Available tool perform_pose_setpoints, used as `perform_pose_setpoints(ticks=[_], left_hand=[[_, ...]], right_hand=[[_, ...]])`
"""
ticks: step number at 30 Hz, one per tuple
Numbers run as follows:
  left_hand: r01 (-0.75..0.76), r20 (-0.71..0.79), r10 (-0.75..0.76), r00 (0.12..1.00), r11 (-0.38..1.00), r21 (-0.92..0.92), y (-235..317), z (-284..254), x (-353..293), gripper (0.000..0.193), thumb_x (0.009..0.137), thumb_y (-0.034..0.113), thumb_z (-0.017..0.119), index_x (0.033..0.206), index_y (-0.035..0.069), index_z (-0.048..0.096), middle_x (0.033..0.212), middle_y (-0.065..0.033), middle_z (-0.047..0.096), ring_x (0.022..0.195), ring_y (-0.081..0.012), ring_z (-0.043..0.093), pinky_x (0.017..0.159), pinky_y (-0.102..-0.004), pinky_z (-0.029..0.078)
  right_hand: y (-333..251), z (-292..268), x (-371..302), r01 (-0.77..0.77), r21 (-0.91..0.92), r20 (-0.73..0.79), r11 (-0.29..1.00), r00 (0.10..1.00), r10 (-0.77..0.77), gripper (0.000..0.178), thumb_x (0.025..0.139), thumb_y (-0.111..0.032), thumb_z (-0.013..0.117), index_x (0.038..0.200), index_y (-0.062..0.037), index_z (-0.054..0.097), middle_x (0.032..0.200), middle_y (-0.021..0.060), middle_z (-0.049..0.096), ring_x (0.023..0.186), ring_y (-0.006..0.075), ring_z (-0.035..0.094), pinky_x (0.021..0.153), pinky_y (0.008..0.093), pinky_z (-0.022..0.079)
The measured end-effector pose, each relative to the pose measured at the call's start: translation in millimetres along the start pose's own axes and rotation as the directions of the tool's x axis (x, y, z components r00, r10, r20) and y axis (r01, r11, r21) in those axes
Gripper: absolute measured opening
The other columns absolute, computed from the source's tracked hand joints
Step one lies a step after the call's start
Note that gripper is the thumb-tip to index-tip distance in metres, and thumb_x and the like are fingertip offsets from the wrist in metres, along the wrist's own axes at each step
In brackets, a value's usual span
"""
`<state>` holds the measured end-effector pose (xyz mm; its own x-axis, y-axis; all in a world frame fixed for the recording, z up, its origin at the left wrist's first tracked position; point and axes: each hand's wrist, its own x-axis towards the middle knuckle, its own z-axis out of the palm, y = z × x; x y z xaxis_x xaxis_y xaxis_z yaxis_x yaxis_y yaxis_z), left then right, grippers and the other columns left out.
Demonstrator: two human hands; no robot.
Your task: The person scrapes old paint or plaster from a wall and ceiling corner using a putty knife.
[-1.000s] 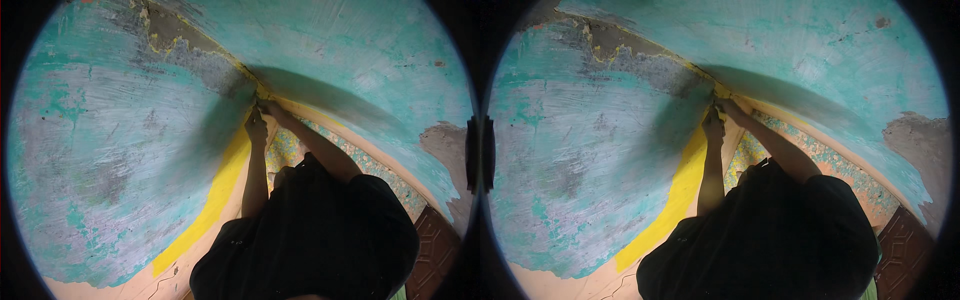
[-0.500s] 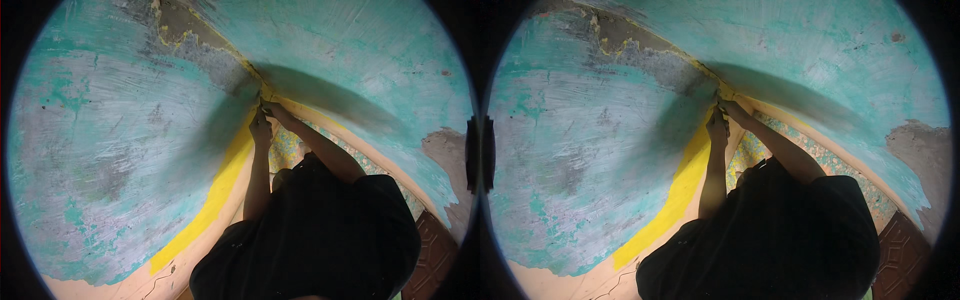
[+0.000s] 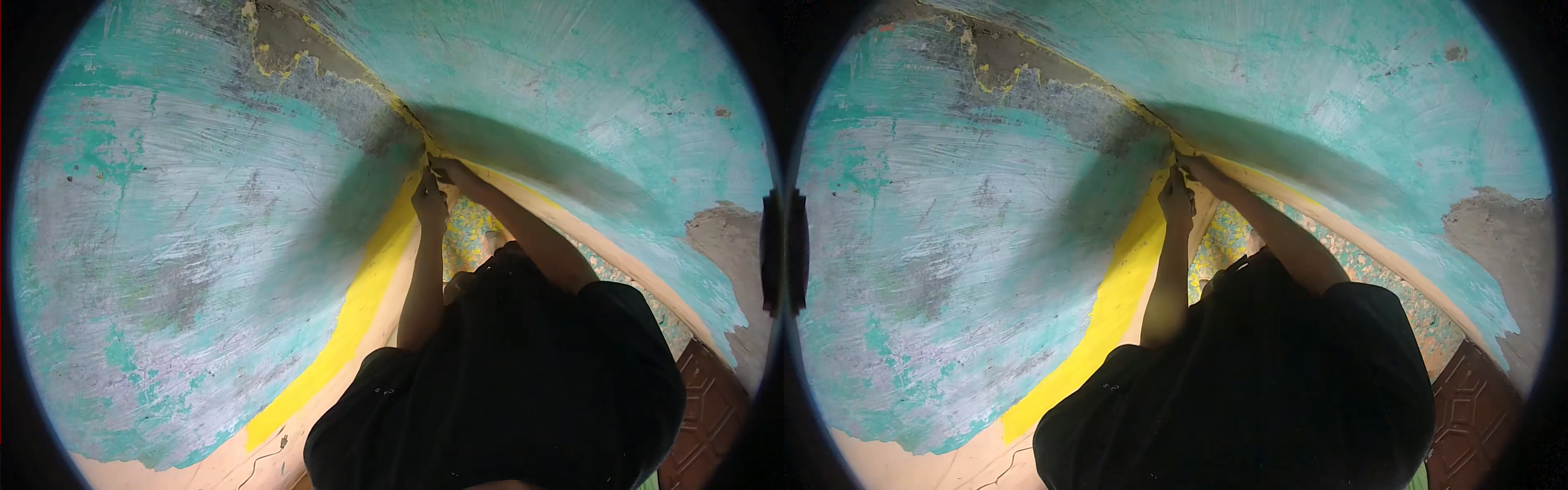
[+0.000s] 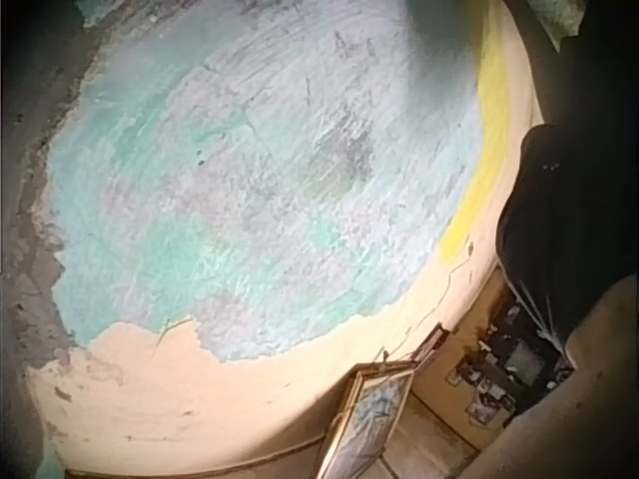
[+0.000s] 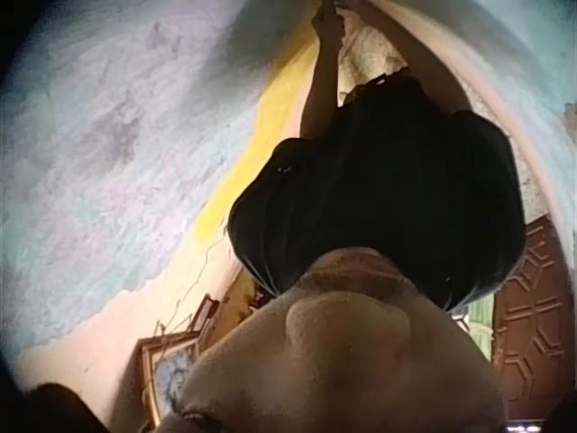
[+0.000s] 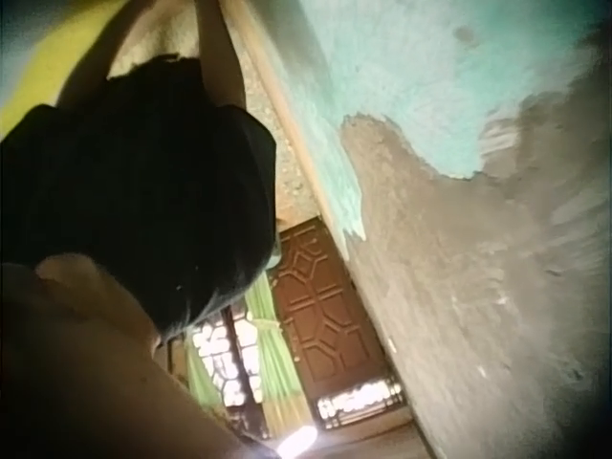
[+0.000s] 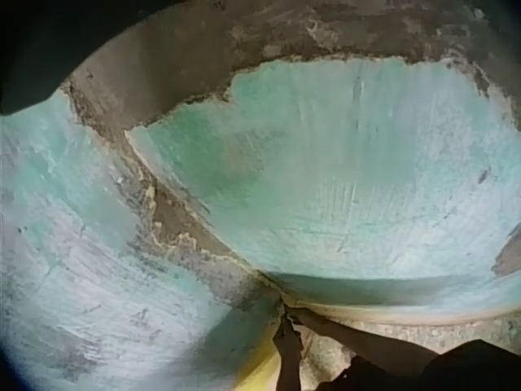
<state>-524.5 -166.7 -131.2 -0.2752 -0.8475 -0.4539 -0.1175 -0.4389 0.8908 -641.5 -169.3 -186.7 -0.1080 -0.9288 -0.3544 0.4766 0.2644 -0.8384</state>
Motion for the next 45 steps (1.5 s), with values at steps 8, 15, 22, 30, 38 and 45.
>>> perform_pose_setpoints(ticks=[8,15,22,30,38,45], left_hand=[[-0.059,-0.05,0.064,0.997,0.993,0.102,12,-28,-29,0.036,0.098,0.041,0.048,0.088,0.009,0.062,0.05,0.0018,0.042,0.036,-0.0052,0.033,0.035,-0.0251,0.023],[-0.173,-0.156,0.208,0.966,0.961,0.215,-21,-17,9,0.04,0.095,0.044,0.052,0.091,0.006,0.064,0.05,0.0001,0.043,0.036,-0.0067,0.035,0.034,-0.0266,0.024],[0.048,-0.043,-0.043,0.998,0.99,0.133,3,6,13,0.038,0.096,0.043,0.052,0.093,0.007,0.064,0.048,0.0012,0.041,0.034,-0.0062,0.032,0.033,-0.0265,0.024],[0.021,0.026,-0.022,0.999,1.0,0.021,-19,-13,5,0.042,0.096,0.048,0.047,0.09,0.009,0.062,0.047,0.0036,0.037,0.034,-0.0061,0.028,0.033,-0.0252,0.021],[0.299,0.159,-0.3,0.941,0.954,0.03,-15,-43,13,0.05,0.1,0.049,0.037,0.062,0.015,0.043,0.048,0.0035,0.032,0.038,-0.0081,0.028,0.038,-0.0271,0.02],[0.133,0.135,-0.143,0.98,0.988,0.081,-32,-34,20,0.056,0.101,0.05,0.032,0.063,0.012,0.048,0.049,0.0024,0.032,0.04,-0.0087,0.032,0.04,-0.0282,0.023]], right_hand=[[-17,46,-45,-0.075,0.033,0.018,0.997,0.997,0.074,0.033,0.1,-0.036,0.044,0.113,-0.0092,0.059,0.107,-0.0013,0.056,0.107,0.0103,0.052,0.097,0.0268,0.04],[-8,29,-18,-0.017,0.251,0.068,0.968,0.998,0.0,0.026,0.097,-0.031,0.05,0.097,-0.0069,0.061,0.093,0.0012,0.059,0.088,0.0095,0.055,0.087,0.0273,0.043],[7,-7,8,-0.026,0.14,-0.04,0.99,0.999,0.032,0.031,0.095,-0.038,0.047,0.083,-0.0117,0.058,0.069,-0.0057,0.043,0.063,0.0058,0.035,0.061,0.0239,0.032],[7,10,-24,-0.077,0.127,0.009,0.989,0.997,0.077,0.033,0.099,-0.035,0.045,0.108,-0.0092,0.062,0.108,-0.0007,0.059,0.102,0.0096,0.054,0.097,0.0271,0.039],[-9,29,-44,-0.074,0.129,-0.047,0.989,0.996,0.081,0.04,0.096,-0.037,0.048,0.111,-0.0033,0.064,0.098,0.0076,0.064,0.086,0.0161,0.06,0.079,0.0306,0.046],[23,33,-33,0.214,-0.345,-0.229,0.914,0.925,-0.304,0.036,0.097,-0.026,0.05,0.127,-0.0071,0.057,0.122,0.0137,0.06,0.108,0.0221,0.06,0.09,0.0342,0.048]])
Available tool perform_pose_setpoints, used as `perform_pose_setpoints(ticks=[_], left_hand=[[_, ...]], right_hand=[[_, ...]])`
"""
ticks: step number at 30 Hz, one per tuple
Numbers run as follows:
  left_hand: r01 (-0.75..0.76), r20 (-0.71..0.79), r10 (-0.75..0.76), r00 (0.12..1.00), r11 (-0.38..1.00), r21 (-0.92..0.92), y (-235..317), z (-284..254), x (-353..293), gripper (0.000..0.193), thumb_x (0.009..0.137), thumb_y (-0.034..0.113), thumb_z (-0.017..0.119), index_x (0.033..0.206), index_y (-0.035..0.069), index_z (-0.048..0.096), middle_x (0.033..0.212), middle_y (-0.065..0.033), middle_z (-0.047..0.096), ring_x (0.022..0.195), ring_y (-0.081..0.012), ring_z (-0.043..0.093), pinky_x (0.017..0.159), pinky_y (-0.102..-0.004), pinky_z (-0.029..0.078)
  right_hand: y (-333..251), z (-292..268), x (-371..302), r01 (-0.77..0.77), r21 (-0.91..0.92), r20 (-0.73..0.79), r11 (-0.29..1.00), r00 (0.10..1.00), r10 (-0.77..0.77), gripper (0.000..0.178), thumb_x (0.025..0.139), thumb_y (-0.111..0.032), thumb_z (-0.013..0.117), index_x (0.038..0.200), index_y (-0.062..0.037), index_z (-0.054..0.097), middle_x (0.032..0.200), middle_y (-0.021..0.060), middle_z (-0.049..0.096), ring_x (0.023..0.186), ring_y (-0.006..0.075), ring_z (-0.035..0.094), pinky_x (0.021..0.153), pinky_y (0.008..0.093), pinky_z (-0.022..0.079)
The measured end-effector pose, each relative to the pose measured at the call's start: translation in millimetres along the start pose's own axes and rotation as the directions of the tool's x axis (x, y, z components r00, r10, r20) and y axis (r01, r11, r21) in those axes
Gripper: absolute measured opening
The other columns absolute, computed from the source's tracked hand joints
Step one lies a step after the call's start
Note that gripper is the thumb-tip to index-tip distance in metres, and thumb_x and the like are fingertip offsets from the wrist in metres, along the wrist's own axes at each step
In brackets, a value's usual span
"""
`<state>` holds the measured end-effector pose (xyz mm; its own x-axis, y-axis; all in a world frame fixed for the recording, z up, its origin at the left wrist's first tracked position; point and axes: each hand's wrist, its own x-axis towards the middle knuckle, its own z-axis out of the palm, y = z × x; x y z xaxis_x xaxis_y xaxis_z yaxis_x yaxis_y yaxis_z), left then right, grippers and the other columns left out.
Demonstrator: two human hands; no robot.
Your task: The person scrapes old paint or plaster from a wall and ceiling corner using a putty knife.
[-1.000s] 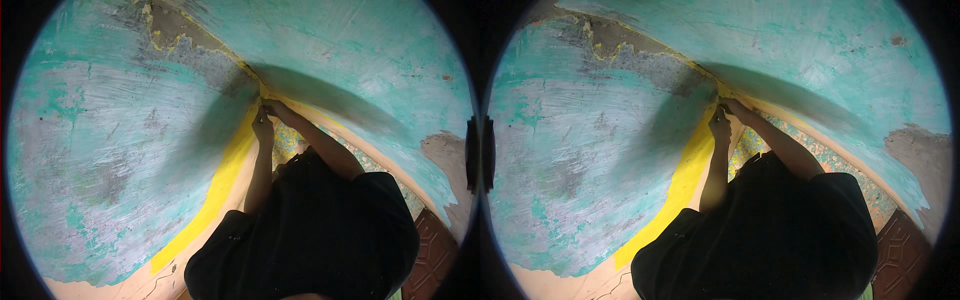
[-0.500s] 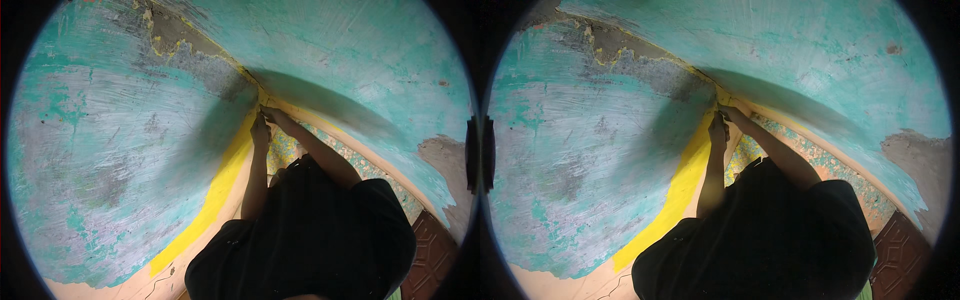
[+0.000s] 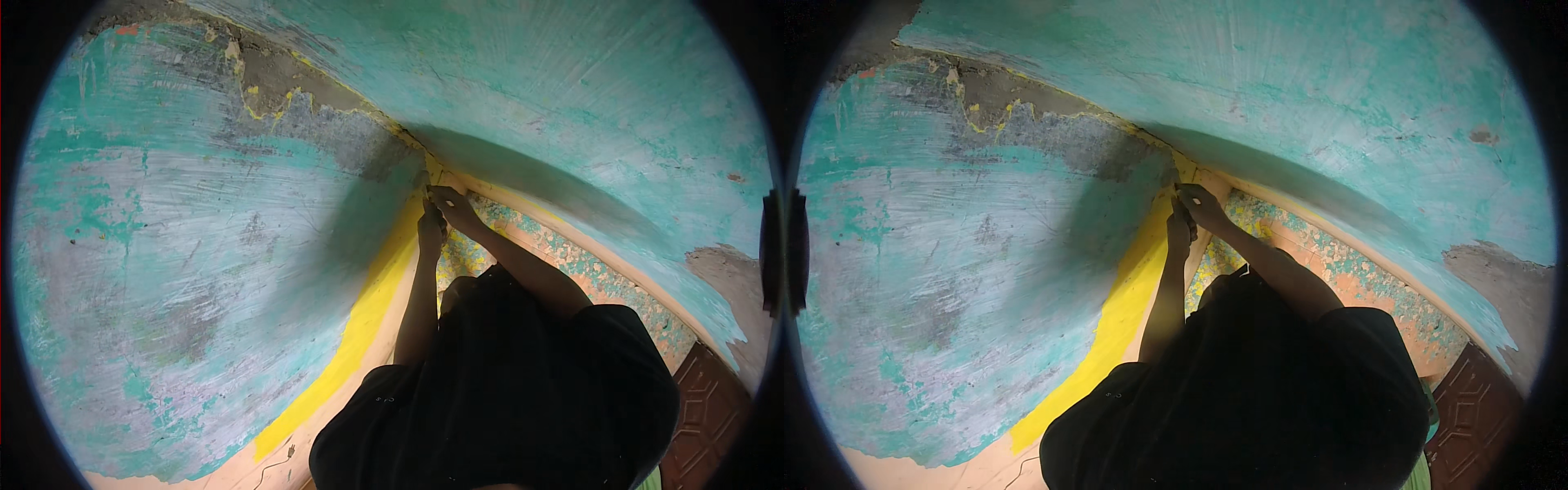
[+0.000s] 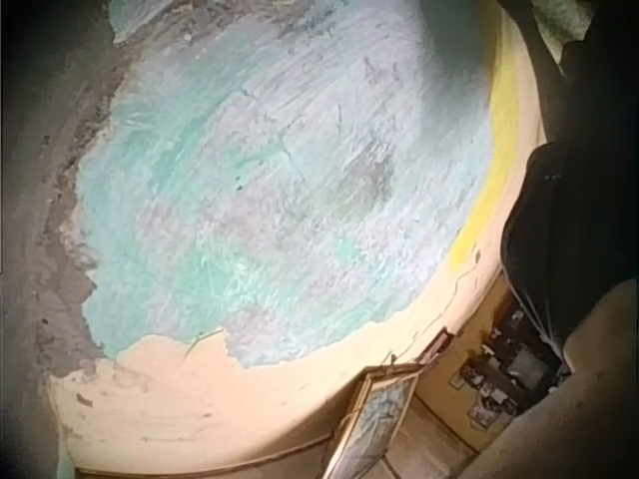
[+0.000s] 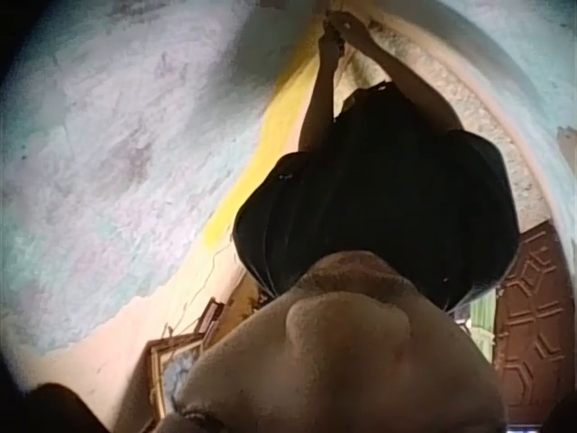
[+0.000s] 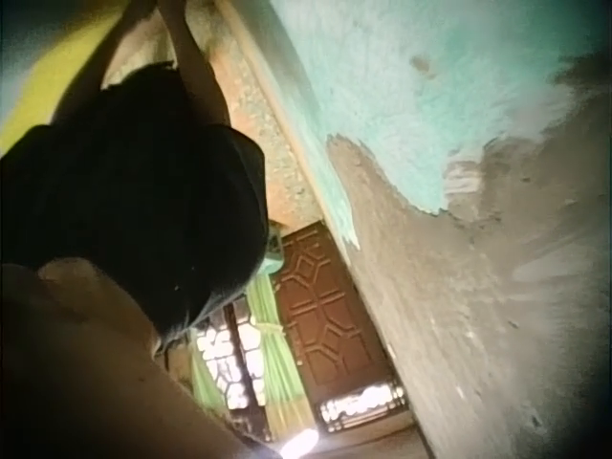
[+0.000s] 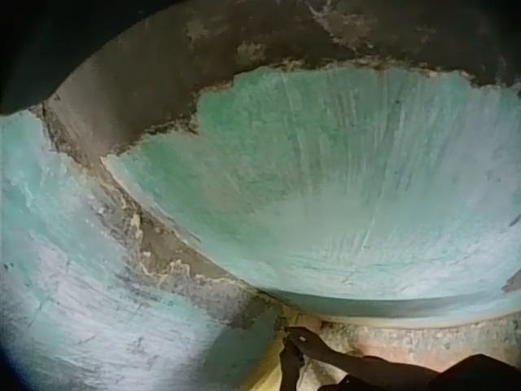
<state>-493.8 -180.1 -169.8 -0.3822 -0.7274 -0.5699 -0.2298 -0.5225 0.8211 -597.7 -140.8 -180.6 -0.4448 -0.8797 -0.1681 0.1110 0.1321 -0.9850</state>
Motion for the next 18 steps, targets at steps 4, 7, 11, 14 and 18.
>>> perform_pose_setpoints(ticks=[4,7,11,14,18], left_hand=[[-0.194,0.007,0.196,0.981,0.964,0.181,-3,-12,10,0.056,0.101,0.048,0.033,0.068,0.007,0.051,0.049,0.0015,0.036,0.04,-0.0086,0.035,0.039,-0.0272,0.026],[-0.098,0.081,0.092,0.992,0.992,0.075,12,-2,-9,0.049,0.101,0.045,0.036,0.078,0.005,0.053,0.05,0.002,0.04,0.042,-0.0071,0.038,0.039,-0.0256,0.028],[0.013,0.116,-0.02,0.993,0.998,0.061,24,-3,-18,0.04,0.101,0.038,0.039,0.097,0.002,0.056,0.057,0.0012,0.047,0.042,-0.006,0.037,0.038,-0.0248,0.026],[-0.103,0.088,0.101,0.991,0.995,0.011,24,-6,-14,0.04,0.102,0.033,0.041,0.12,0.0,0.054,0.085,-0.0059,0.061,0.06,-0.01,0.054,0.047,-0.0249,0.041],[-0.27,0.077,0.274,0.959,0.961,-0.053,18,-1,-19,0.045,0.101,0.027,0.043,0.139,0.002,0.042,0.13,-0.0117,0.052,0.107,-0.0181,0.055,0.085,-0.0289,0.046]], right_hand=[[-9,12,-3,0.02,0.052,0.018,0.998,1.0,-0.021,0.044,0.098,-0.025,0.049,0.137,-0.005,0.046,0.138,0.0168,0.047,0.122,0.0249,0.051,0.097,0.0338,0.045],[-8,13,-13,0.031,0.082,-0.032,0.996,0.999,-0.028,0.046,0.099,-0.024,0.046,0.14,-0.0045,0.041,0.144,0.0176,0.04,0.126,0.028,0.047,0.102,0.0349,0.04],[-13,24,-18,0.074,-0.022,-0.126,0.997,0.989,-0.076,0.047,0.099,-0.025,0.043,0.142,-0.0046,0.038,0.145,0.0183,0.038,0.131,0.0297,0.042,0.106,0.0353,0.034],[-25,34,-18,0.106,0.063,-0.176,0.992,0.98,-0.094,0.048,0.1,-0.027,0.042,0.141,-0.0028,0.039,0.145,0.0194,0.038,0.134,0.0311,0.038,0.109,0.0354,0.03],[-26,43,-18,0.123,0.07,-0.287,0.99,0.953,-0.098,0.046,0.099,-0.025,0.043,0.138,-0.0006,0.043,0.141,0.0199,0.043,0.132,0.0316,0.04,0.108,0.0354,0.031]])
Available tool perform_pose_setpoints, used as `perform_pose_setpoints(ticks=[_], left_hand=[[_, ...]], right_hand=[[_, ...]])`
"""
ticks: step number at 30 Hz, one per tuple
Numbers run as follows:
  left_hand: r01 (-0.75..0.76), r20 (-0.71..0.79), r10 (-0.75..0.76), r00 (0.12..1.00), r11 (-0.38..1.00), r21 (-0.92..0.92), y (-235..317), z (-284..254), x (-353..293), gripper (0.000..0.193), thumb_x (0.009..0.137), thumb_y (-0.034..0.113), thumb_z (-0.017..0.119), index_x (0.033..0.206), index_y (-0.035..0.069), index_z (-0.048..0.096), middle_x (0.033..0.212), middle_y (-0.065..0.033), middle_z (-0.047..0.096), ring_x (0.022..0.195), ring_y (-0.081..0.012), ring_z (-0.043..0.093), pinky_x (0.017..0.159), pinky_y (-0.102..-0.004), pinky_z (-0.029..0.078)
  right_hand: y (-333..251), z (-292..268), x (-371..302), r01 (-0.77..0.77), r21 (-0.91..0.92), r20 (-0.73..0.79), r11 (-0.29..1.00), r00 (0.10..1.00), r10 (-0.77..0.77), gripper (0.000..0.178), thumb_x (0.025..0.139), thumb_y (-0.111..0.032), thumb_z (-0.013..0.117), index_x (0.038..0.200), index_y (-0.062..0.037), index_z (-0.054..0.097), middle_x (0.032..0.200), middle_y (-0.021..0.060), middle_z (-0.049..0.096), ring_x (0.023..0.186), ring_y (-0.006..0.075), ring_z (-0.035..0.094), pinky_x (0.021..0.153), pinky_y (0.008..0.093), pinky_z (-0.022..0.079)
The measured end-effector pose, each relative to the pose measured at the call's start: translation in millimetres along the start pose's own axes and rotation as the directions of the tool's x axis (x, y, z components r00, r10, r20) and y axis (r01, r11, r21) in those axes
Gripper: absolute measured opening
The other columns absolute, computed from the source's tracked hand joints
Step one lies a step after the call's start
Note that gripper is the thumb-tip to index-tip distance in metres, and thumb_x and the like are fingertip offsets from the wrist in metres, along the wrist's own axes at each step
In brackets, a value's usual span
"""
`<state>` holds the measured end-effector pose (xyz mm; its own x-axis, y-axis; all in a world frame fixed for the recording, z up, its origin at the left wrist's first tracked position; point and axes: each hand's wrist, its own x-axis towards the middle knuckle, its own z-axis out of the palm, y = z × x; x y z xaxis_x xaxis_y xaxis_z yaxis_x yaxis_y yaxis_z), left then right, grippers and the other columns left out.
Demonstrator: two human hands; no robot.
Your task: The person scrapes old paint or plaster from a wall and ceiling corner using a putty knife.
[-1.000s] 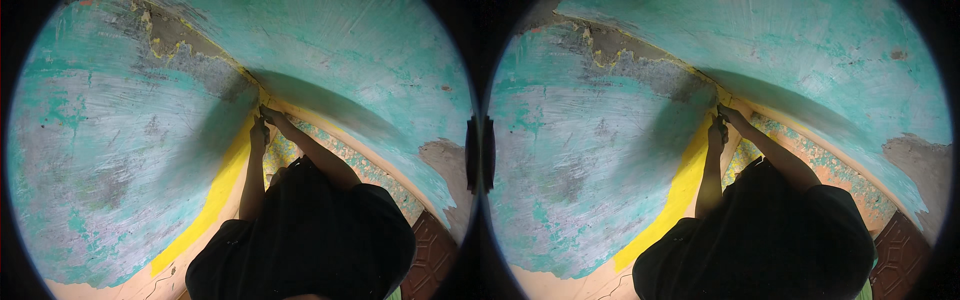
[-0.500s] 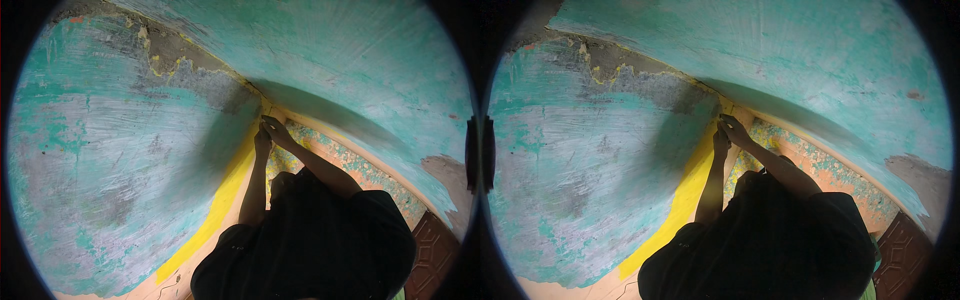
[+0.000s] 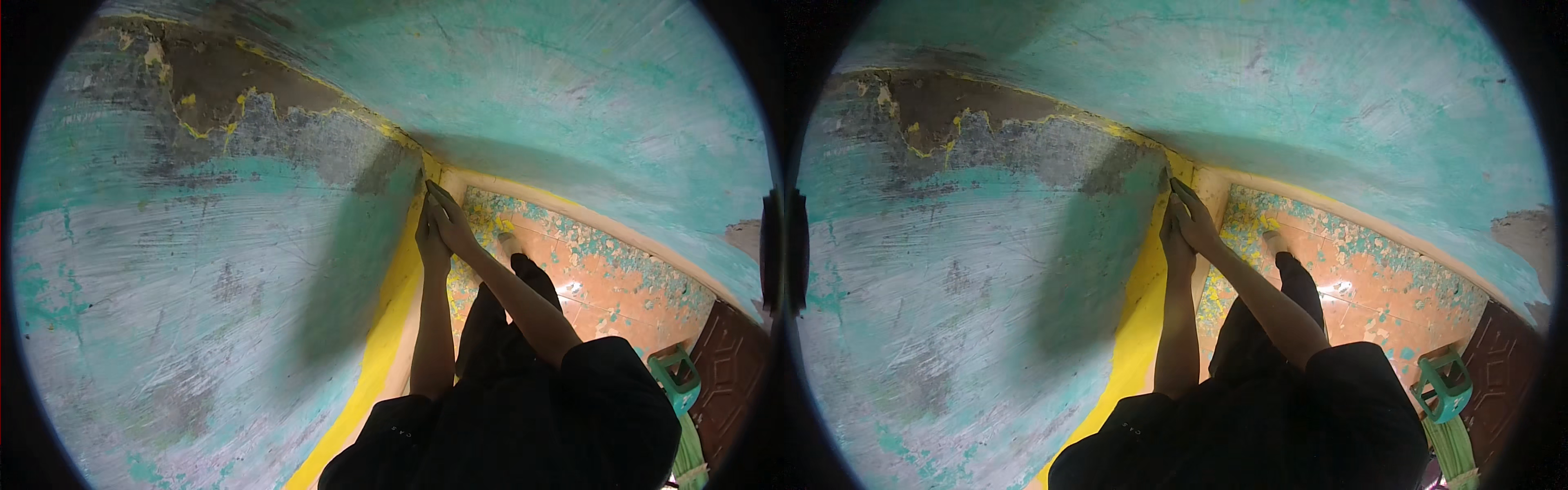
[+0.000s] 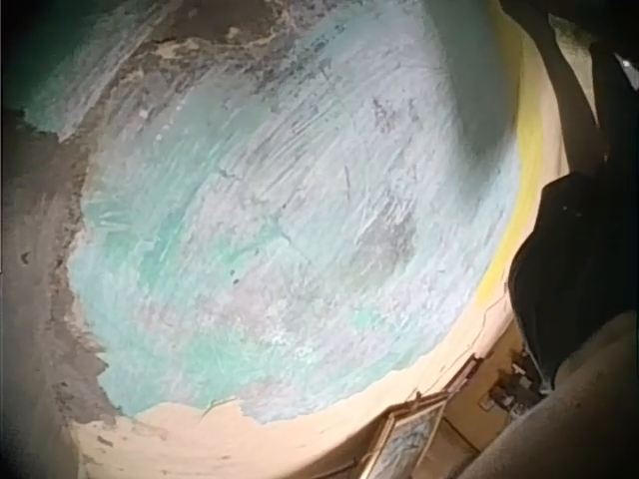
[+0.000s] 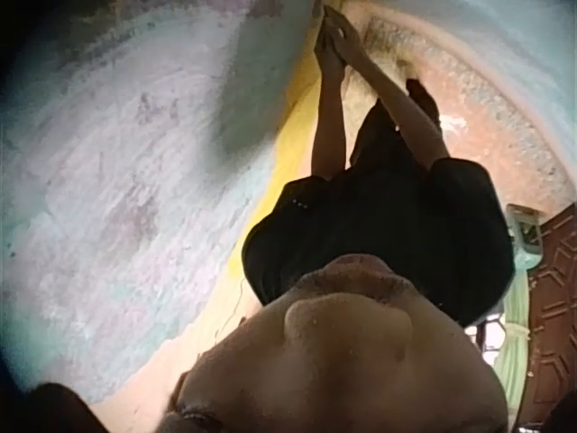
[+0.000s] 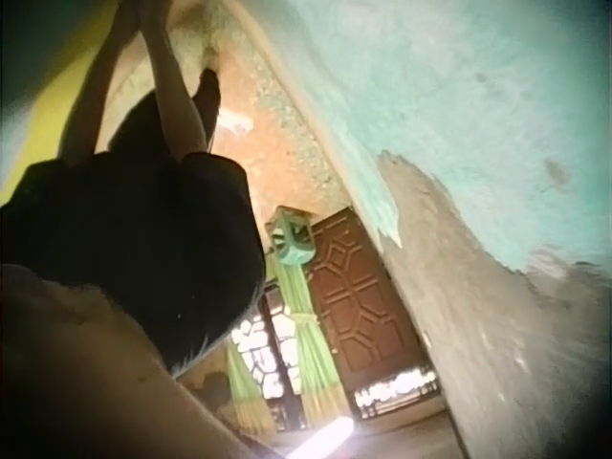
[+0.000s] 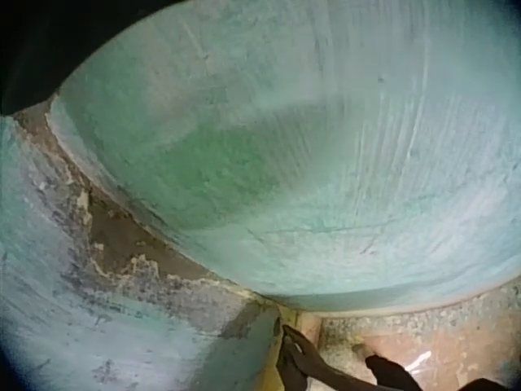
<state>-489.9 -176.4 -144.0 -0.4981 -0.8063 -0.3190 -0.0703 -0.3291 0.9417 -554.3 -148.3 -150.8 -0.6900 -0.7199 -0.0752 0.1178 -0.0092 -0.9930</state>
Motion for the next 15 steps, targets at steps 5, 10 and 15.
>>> perform_pose_setpoints(ticks=[5,10,15], left_hand=[[0.01,0.043,-0.005,0.999,0.995,-0.102,4,1,1,0.046,0.101,0.026,0.043,0.14,0.002,0.041,0.135,-0.0119,0.049,0.117,-0.0199,0.052,0.094,-0.0295,0.044],[0.022,0.031,-0.02,0.999,0.995,-0.094,-1,1,7,0.045,0.102,0.028,0.042,0.137,0.001,0.044,0.133,-0.0112,0.052,0.114,-0.0195,0.054,0.092,-0.029,0.045],[-0.023,0.035,0.026,0.999,0.996,-0.085,-15,-1,12,0.044,0.101,0.028,0.043,0.135,0.0,0.046,0.128,-0.0107,0.055,0.109,-0.0184,0.056,0.089,-0.0289,0.046]], right_hand=[[0,2,0,0.047,-0.023,-0.033,0.999,0.998,-0.047,0.045,0.098,-0.024,0.043,0.135,0.0012,0.046,0.139,0.0203,0.046,0.13,0.031,0.042,0.107,0.0352,0.032],[15,4,4,0.049,0.089,-0.024,0.995,0.999,-0.048,0.045,0.097,-0.021,0.043,0.134,0.003,0.047,0.138,0.0204,0.046,0.13,0.0304,0.043,0.107,0.0347,0.032],[13,-1,5,0.03,0.077,0.001,0.997,1.0,-0.03,0.046,0.096,-0.019,0.041,0.135,0.0054,0.044,0.142,0.0182,0.042,0.134,0.0275,0.037,0.11,0.0339,0.027]])
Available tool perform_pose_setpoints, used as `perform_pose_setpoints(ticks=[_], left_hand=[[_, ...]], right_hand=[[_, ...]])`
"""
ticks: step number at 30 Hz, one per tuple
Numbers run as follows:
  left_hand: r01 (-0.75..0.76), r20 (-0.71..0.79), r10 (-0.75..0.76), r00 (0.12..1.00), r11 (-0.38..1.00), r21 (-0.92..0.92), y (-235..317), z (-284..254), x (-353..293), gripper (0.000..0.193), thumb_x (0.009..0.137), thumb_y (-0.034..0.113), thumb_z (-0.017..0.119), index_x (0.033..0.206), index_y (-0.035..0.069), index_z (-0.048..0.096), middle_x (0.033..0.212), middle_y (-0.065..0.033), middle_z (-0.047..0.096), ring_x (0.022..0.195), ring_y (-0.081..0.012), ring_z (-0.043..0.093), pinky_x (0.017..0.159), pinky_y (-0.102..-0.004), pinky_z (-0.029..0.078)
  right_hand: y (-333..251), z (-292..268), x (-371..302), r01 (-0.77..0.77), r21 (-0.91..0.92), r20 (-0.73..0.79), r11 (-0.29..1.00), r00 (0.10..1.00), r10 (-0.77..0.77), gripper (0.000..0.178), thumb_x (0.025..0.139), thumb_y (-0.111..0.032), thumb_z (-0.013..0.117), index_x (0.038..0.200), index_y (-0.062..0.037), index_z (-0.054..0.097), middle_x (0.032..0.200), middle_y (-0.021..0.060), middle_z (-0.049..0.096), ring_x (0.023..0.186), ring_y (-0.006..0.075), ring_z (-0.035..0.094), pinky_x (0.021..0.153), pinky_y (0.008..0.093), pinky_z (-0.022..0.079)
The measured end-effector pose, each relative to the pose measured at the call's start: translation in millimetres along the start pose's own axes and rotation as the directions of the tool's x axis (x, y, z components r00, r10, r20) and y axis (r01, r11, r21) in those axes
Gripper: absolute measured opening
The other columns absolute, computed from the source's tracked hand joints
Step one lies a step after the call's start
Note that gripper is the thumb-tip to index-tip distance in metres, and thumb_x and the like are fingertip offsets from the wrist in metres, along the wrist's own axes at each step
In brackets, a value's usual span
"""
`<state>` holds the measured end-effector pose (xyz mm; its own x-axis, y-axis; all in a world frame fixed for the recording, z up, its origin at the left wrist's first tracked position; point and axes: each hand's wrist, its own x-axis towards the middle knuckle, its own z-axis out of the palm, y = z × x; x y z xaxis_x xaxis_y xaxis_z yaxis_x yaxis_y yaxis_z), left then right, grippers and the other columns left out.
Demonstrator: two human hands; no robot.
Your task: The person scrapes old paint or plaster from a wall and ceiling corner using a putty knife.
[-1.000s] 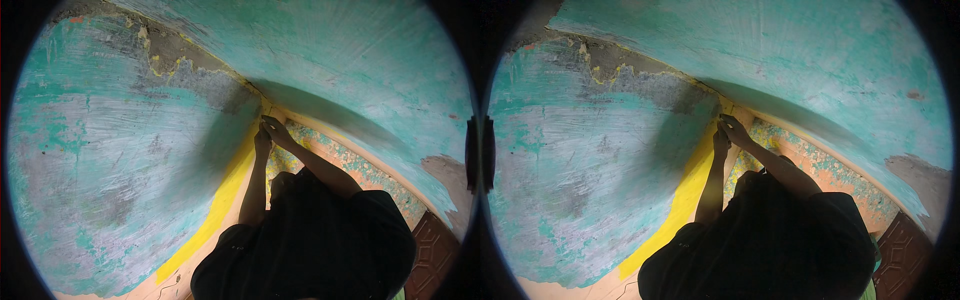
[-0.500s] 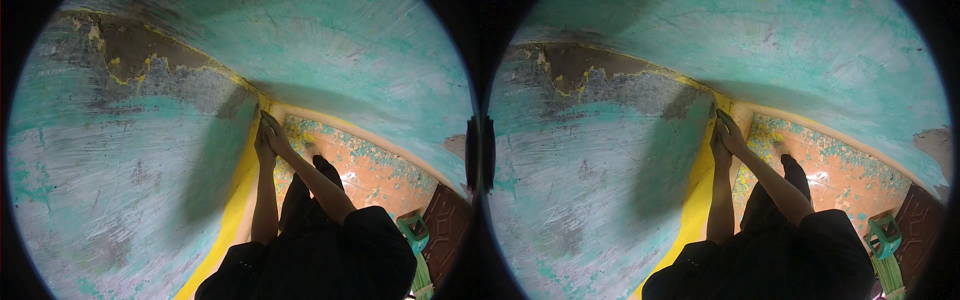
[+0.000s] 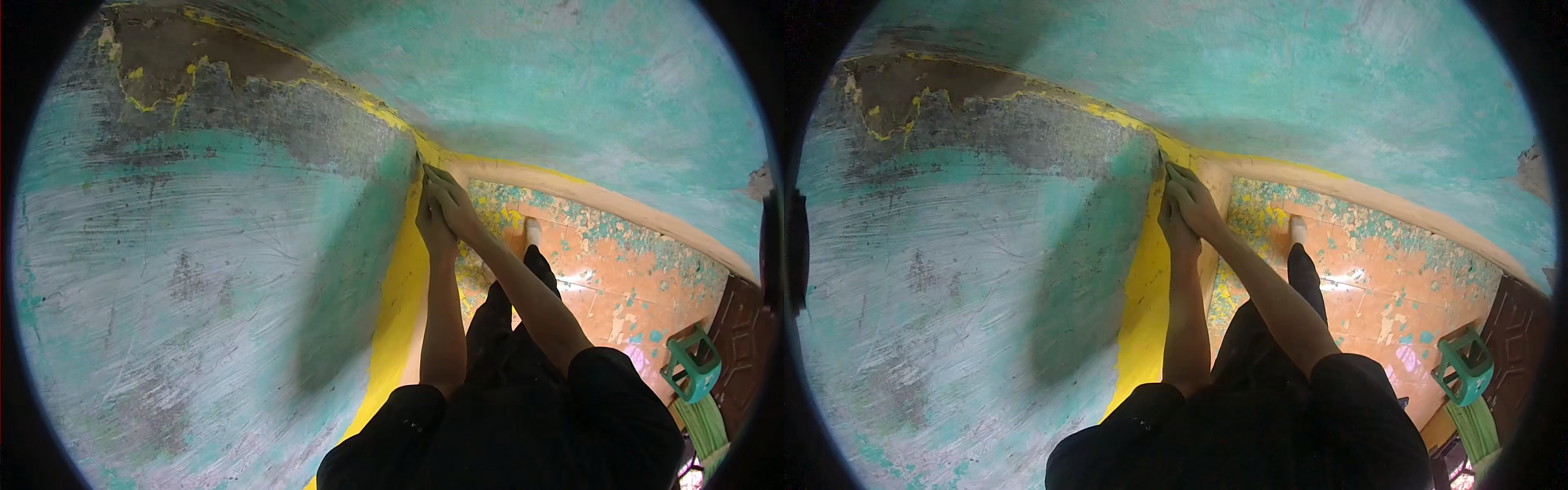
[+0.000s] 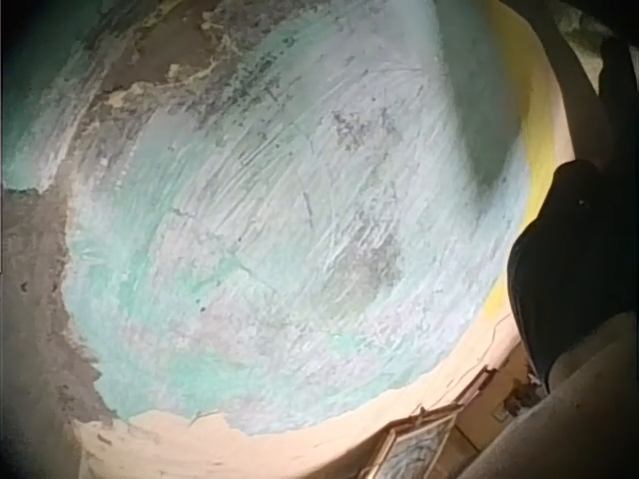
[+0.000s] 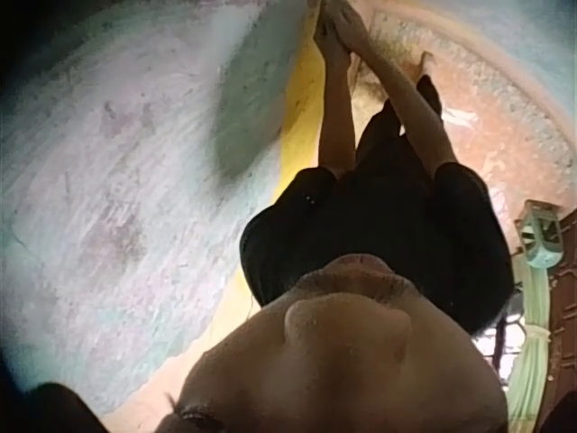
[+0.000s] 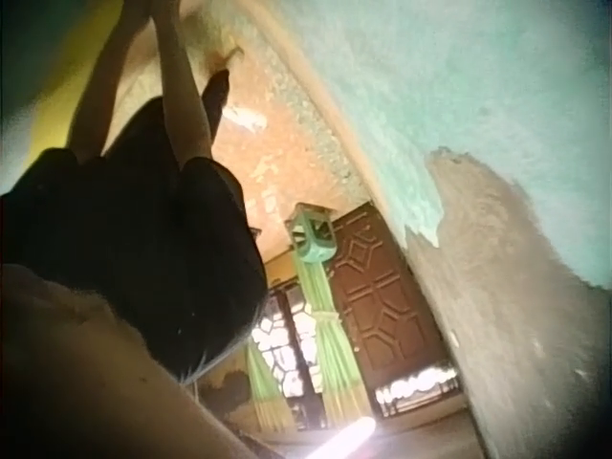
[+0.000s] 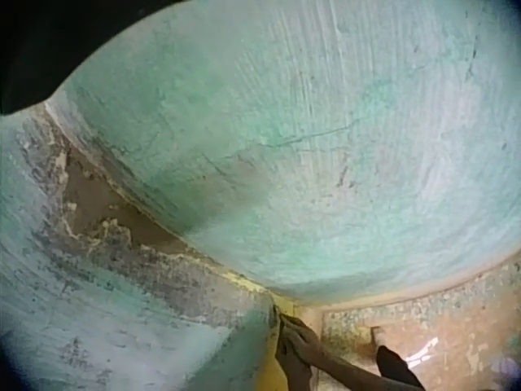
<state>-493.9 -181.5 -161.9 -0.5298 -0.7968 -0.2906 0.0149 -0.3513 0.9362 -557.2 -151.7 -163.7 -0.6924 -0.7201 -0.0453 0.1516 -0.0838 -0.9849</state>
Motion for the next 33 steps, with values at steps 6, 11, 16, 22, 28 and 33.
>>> perform_pose_setpoints(ticks=[6,11,16,22,28,33], left_hand=[[-0.03,0.021,0.03,0.999,0.999,-0.037,0,2,4,0.043,0.101,0.026,0.043,0.136,0.001,0.045,0.128,-0.0106,0.054,0.108,-0.0178,0.056,0.089,-0.0287,0.046],[-0.069,-0.046,0.067,0.997,0.997,-0.039,-1,16,0,0.045,0.1,0.029,0.047,0.135,0.002,0.046,0.124,-0.007,0.056,0.105,-0.0168,0.057,0.085,-0.0278,0.047],[-0.013,-0.115,0.01,0.993,1.0,-0.024,7,21,-4,0.043,0.1,0.027,0.046,0.134,0.001,0.047,0.122,-0.0089,0.057,0.105,-0.0183,0.057,0.085,-0.029,0.047],[-0.004,-0.16,-0.009,0.987,0.997,-0.083,19,47,-10,0.043,0.101,0.025,0.042,0.137,0.0,0.044,0.128,-0.0119,0.055,0.109,-0.019,0.055,0.09,-0.0302,0.045],[-0.154,-0.123,0.157,0.98,0.987,0.036,3,51,8,0.043,0.101,0.025,0.042,0.137,0.001,0.044,0.127,-0.0111,0.055,0.109,-0.0191,0.056,0.09,-0.0303,0.046],[-0.111,-0.121,0.098,0.988,0.988,-0.103,-32,35,20,0.041,0.1,0.028,0.047,0.129,0.0,0.051,0.119,-0.0092,0.057,0.104,-0.0187,0.057,0.085,-0.0299,0.047]], right_hand=[[1,-3,12,0.012,-0.039,-0.017,0.999,1.0,-0.013,0.048,0.095,-0.019,0.043,0.136,0.0043,0.043,0.143,0.0188,0.04,0.135,0.0284,0.035,0.111,0.0348,0.025],[8,-7,3,0.045,-0.044,0.011,0.998,0.999,-0.044,0.047,0.094,-0.019,0.043,0.135,0.004,0.045,0.139,0.0194,0.044,0.133,0.0279,0.037,0.11,0.0349,0.026],[-2,-13,14,-0.034,0.082,-0.019,0.996,0.999,0.036,0.048,0.09,-0.02,0.044,0.13,0.006,0.049,0.136,0.0236,0.047,0.129,0.0315,0.042,0.108,0.0348,0.03],[6,-30,19,-0.09,0.025,0.08,0.996,0.993,0.088,0.043,0.09,-0.02,0.044,0.124,0.0058,0.054,0.131,0.0198,0.052,0.122,0.0284,0.047,0.104,0.0339,0.033],[-5,-34,25,-0.091,0.031,0.068,0.995,0.994,0.089,0.036,0.092,-0.021,0.043,0.115,0.0045,0.054,0.125,0.0153,0.053,0.113,0.0243,0.049,0.099,0.0333,0.036],[-4,-34,21,-0.19,0.001,0.188,0.982,0.964,0.186,0.048,0.094,-0.022,0.042,0.134,0.0046,0.046,0.139,0.0154,0.046,0.126,0.0232,0.045,0.106,0.0319,0.032]])
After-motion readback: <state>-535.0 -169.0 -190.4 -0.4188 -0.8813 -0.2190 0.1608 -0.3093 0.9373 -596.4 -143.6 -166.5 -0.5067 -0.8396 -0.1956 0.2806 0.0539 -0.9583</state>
